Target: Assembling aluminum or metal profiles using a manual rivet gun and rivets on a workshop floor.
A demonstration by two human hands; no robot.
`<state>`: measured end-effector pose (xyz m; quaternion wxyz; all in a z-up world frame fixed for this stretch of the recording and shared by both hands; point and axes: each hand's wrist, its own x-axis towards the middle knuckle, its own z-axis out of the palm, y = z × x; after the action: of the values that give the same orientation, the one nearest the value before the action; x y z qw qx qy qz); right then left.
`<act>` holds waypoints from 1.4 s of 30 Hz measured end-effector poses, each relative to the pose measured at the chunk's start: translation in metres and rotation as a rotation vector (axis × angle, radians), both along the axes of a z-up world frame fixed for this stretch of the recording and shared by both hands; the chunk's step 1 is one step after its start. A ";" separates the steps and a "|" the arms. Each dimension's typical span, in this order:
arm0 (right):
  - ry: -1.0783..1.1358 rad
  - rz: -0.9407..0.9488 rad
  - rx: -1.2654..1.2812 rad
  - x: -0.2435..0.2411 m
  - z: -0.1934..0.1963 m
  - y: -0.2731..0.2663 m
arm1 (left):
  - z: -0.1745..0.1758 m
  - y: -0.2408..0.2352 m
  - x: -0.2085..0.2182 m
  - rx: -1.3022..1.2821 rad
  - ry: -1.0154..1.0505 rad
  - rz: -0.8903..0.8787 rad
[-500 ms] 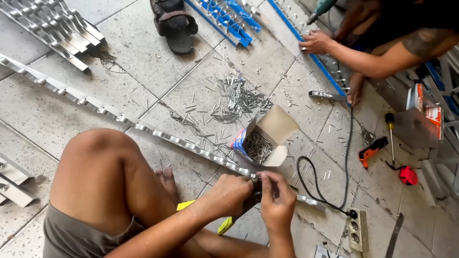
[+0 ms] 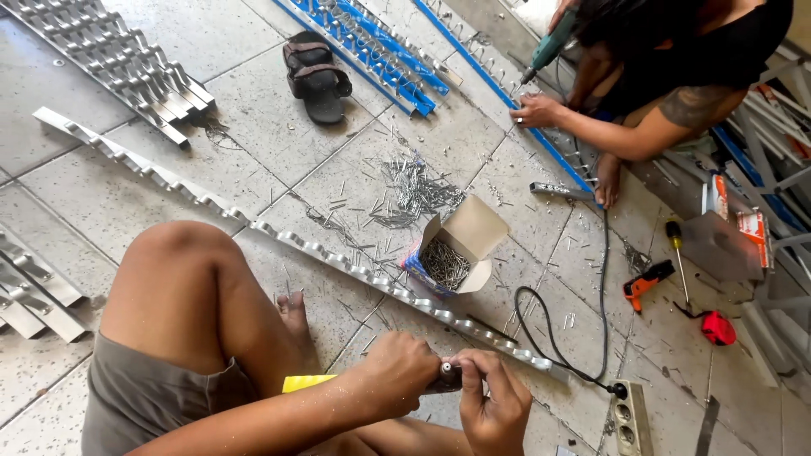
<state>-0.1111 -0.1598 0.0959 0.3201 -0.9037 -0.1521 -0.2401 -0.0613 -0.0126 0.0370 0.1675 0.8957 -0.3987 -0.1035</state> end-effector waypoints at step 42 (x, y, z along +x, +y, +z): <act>1.194 -0.369 0.262 0.018 -0.139 0.027 | -0.131 -0.018 0.061 -1.462 1.311 1.049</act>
<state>-0.0930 -0.1330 -0.0435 0.4108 -0.8467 0.2412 0.2370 -0.0004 -0.0310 -0.0935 0.8560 0.4111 0.2298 -0.2133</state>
